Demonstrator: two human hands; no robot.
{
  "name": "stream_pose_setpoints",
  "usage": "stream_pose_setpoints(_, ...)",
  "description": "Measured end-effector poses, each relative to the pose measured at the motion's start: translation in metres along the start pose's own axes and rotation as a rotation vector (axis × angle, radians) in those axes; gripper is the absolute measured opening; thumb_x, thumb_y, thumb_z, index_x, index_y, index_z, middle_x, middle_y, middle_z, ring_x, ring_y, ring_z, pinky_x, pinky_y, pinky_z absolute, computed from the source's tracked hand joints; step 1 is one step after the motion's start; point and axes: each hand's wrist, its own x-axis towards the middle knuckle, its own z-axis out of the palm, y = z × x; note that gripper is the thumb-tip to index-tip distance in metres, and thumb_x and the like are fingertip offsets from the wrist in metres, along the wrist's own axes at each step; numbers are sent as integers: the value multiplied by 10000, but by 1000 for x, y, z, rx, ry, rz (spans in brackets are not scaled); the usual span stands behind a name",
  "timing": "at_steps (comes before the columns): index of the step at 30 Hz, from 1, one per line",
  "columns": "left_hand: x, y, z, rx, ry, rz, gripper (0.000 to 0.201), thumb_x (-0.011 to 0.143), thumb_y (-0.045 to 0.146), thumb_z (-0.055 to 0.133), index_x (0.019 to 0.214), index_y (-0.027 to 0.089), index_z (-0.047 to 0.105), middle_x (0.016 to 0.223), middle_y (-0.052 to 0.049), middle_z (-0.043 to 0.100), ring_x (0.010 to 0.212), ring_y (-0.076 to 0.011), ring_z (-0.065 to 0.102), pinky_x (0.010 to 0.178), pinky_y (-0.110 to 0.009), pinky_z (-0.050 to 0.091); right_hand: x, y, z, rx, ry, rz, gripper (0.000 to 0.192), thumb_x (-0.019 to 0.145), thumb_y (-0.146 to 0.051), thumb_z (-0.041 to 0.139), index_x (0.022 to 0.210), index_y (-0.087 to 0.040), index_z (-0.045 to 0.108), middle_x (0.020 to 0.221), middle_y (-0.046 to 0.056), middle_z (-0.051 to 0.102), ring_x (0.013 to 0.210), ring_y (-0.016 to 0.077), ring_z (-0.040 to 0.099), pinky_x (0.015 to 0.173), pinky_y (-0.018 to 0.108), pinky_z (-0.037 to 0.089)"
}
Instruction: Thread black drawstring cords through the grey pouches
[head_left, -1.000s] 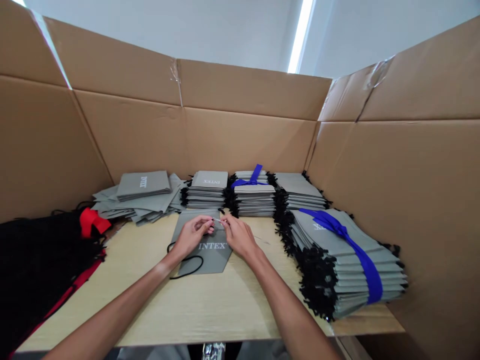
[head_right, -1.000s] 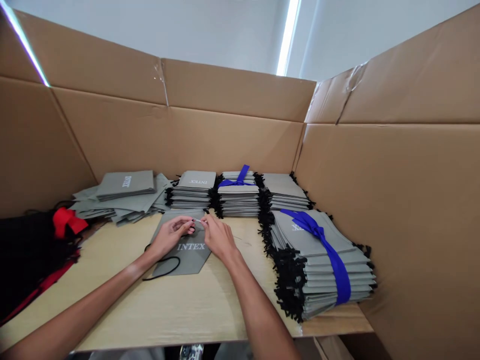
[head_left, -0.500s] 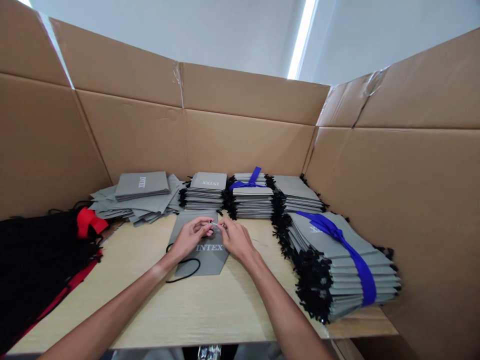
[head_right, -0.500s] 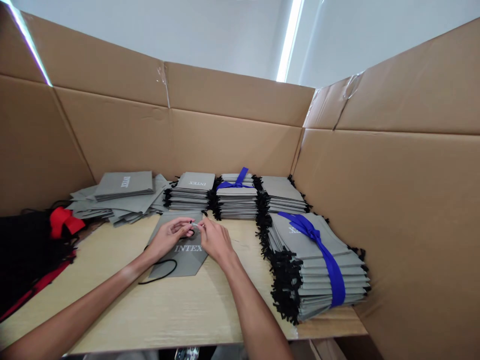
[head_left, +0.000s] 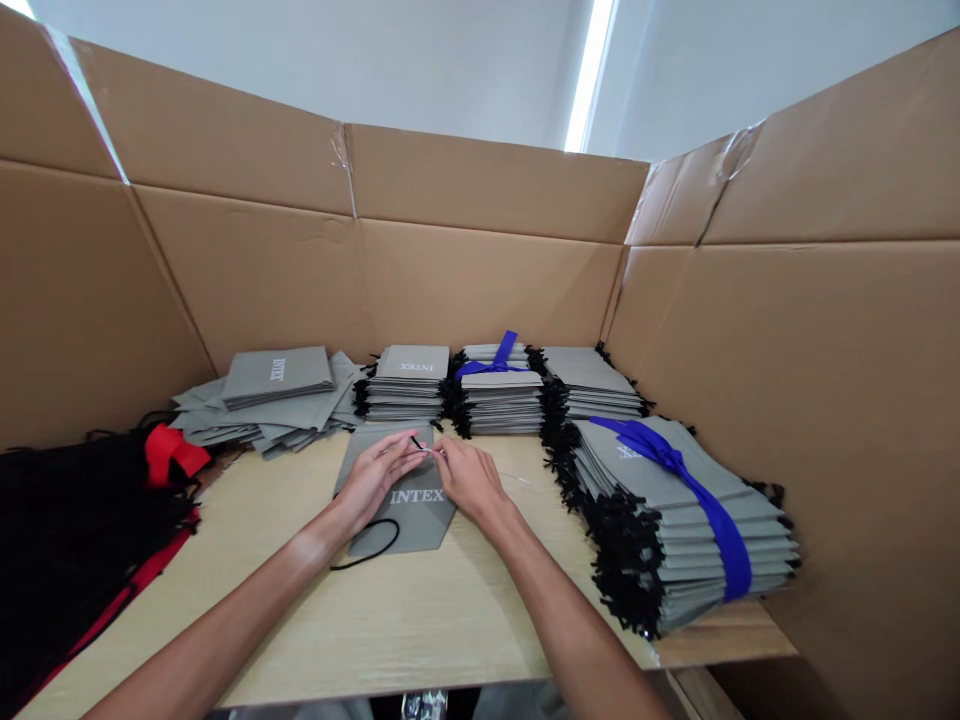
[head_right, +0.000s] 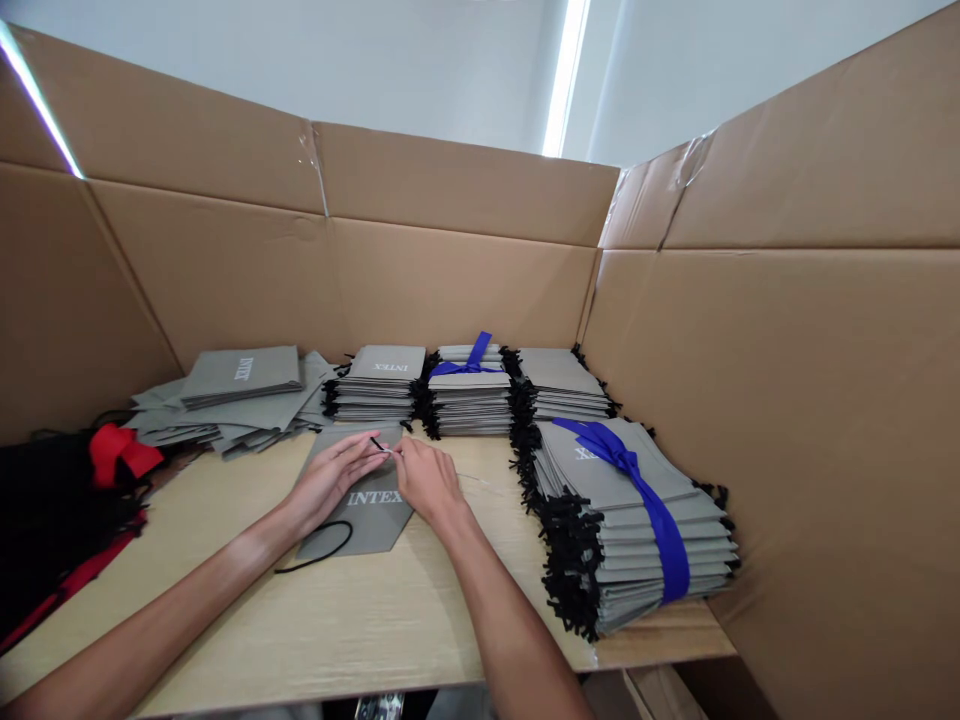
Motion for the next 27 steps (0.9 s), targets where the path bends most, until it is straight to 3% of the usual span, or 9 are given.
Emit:
stream_pose_setpoints(2,-1,-1,1,-19,40,-15,208,874,202,893,1051,146,797,1014,-96,860,976,-215,833,1052,-354,655,0,-1,0,-20,5,-12,189,1152,-265,494,1193,-227,674,1206,87,796,1055,250,761,816,307,487)
stream_pose_setpoints(5,-3,-3,2,-6,64,-31,285,786,191,953,1027,149,806,1090,-107,863,999,-216,825,1021,-320,657,1,-4,2,-46,21,-34,178,1152,-265,495,1159,-227,668,1192,92,796,1039,247,759,795,304,493)
stream_pose_setpoints(13,-7,3,8,169,75,73,717,513,524,1076,1068,160,803,1052,-126,869,1018,-273,806,971,-354,614,1,-5,13,43,134,-104,194,1142,-247,462,1119,-236,654,1146,103,790,1005,244,749,804,316,529)
stream_pose_setpoints(16,-10,9,12,224,105,148,721,482,568,1064,1007,176,764,949,-102,862,941,-281,804,898,-362,604,3,-4,17,222,192,-120,119,1086,-266,562,1181,-234,625,1159,94,766,1017,241,736,855,335,550)
stream_pose_setpoints(20,-14,15,15,248,61,161,682,530,573,1038,996,209,699,931,-85,858,906,-289,802,834,-359,590,8,-2,19,596,141,-92,405,971,-244,689,1355,-241,561,1193,70,765,839,177,711,775,302,555)
stream_pose_setpoints(24,-17,18,15,230,17,143,662,551,538,1037,1003,218,673,947,-78,857,896,-274,800,829,-343,579,13,-1,20,888,58,-80,249,949,-308,694,1183,-230,659,1142,63,778,920,178,732,727,261,539)
stream_pose_setpoints(27,-18,18,14,232,-2,141,636,577,537,1024,1005,216,679,949,-81,854,892,-278,800,805,-336,572,15,-1,22,977,55,-44,268,916,-368,728,1139,-228,678,1101,54,791,918,186,750,722,269,543)
